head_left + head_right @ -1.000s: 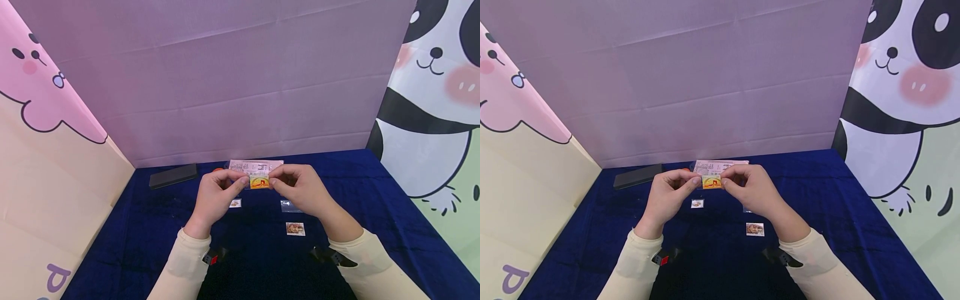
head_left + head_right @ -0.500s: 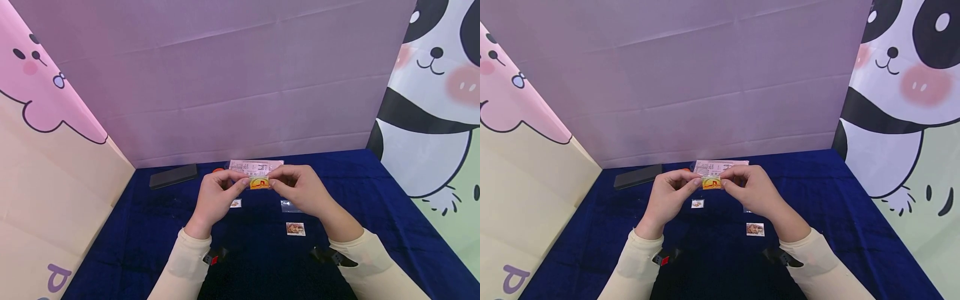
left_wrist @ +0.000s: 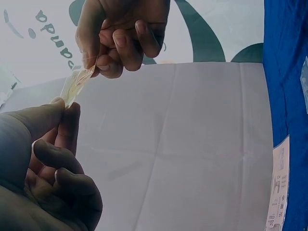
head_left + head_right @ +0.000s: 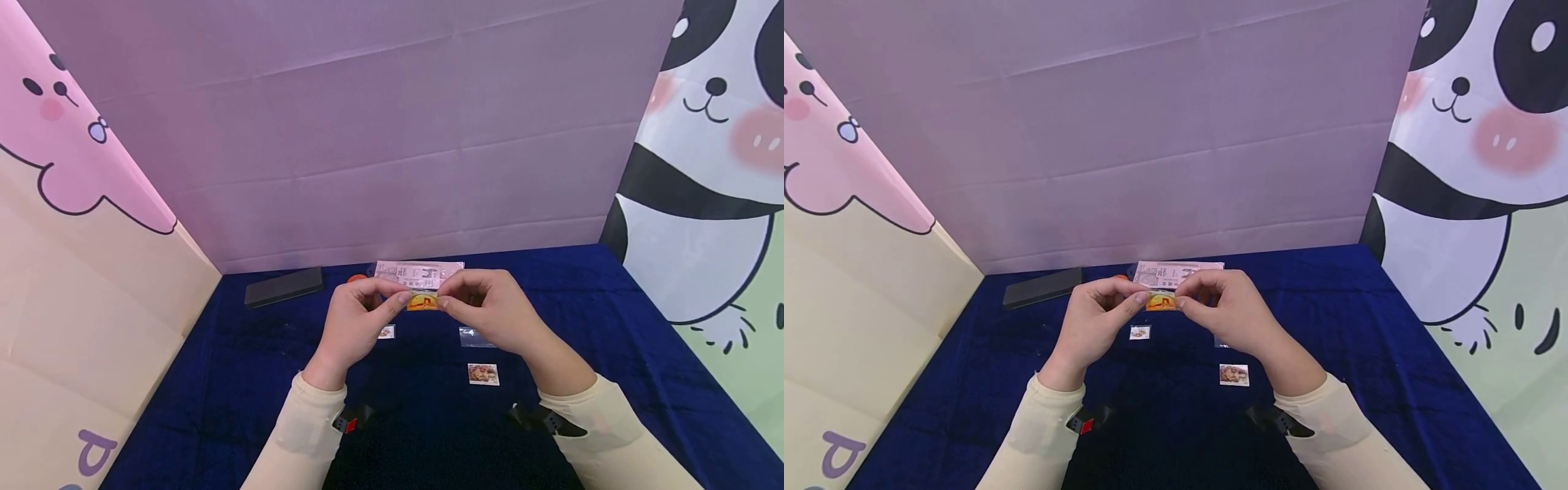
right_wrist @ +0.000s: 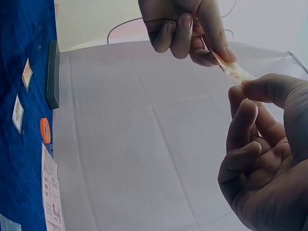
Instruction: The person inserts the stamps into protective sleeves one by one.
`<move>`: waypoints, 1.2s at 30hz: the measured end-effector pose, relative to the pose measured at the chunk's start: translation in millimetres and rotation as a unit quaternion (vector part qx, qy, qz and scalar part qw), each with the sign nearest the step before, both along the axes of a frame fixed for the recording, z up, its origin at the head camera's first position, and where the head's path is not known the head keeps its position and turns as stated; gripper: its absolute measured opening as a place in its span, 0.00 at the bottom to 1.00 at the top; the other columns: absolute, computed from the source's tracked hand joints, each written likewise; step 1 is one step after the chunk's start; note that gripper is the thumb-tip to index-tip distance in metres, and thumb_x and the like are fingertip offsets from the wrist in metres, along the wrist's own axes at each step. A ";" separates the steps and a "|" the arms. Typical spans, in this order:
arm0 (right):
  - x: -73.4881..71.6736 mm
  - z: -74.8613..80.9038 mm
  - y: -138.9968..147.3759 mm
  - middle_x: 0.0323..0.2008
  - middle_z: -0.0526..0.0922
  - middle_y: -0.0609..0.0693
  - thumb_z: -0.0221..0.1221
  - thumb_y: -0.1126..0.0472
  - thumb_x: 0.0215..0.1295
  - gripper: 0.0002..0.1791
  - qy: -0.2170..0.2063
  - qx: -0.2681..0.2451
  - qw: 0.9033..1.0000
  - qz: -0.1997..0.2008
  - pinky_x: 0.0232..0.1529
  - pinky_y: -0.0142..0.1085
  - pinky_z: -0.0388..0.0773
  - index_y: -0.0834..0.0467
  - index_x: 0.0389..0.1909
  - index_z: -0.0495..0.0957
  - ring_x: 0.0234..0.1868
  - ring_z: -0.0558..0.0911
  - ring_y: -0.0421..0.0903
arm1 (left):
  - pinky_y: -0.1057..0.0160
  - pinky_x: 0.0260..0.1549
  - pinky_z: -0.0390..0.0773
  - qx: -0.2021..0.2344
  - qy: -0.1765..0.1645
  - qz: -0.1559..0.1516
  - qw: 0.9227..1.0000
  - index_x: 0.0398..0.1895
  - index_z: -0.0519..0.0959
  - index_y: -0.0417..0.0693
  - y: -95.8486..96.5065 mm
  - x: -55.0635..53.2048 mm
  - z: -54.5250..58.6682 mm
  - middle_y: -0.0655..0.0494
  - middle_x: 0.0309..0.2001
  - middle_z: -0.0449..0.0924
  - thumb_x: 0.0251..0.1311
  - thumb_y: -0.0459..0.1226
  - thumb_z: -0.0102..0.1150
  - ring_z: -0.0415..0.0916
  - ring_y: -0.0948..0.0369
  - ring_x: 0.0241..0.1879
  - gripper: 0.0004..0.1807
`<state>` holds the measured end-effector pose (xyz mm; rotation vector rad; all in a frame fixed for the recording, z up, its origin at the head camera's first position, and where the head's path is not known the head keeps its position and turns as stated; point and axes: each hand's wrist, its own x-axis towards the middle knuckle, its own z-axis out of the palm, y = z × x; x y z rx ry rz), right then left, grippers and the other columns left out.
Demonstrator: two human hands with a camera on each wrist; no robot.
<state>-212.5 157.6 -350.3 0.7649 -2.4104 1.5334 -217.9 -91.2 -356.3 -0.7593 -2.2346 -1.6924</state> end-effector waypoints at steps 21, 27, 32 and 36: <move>2.1 3.4 1.3 0.34 0.87 0.49 0.61 0.63 0.77 0.07 0.001 -0.028 1.000 0.003 0.27 0.35 0.78 0.57 0.45 0.88 0.27 0.79 0.48 | 0.66 0.19 0.63 0.005 0.018 0.009 1.000 0.41 0.90 0.47 -0.7 0.7 -1.2 0.56 0.32 0.81 0.68 0.37 0.70 0.64 0.58 0.20 0.04; 1.4 1.3 1.0 0.33 0.86 0.49 0.63 0.63 0.75 0.04 0.000 -0.029 1.000 0.004 0.24 0.34 0.75 0.57 0.43 0.87 0.26 0.77 0.47 | 0.66 0.18 0.62 0.008 0.016 0.004 1.000 0.40 0.90 0.47 -0.3 -0.3 -1.7 0.55 0.29 0.78 0.68 0.36 0.70 0.63 0.59 0.19 0.03; 0.3 0.3 0.6 0.33 0.86 0.48 0.63 0.63 0.76 0.04 0.000 -0.021 1.000 -0.001 0.23 0.34 0.75 0.56 0.42 0.86 0.25 0.77 0.47 | 0.66 0.18 0.62 0.009 0.012 0.000 1.000 0.39 0.89 0.46 0.7 -0.3 -1.5 0.55 0.28 0.76 0.68 0.36 0.70 0.63 0.59 0.19 0.03; -1.0 0.5 -0.1 0.32 0.86 0.48 0.63 0.63 0.76 0.04 0.002 -0.017 1.000 -0.002 0.24 0.35 0.76 0.55 0.41 0.86 0.26 0.77 0.47 | 0.66 0.17 0.61 0.005 0.011 0.000 1.000 0.40 0.89 0.46 0.6 -0.3 -1.4 0.55 0.28 0.75 0.69 0.36 0.69 0.62 0.58 0.19 0.03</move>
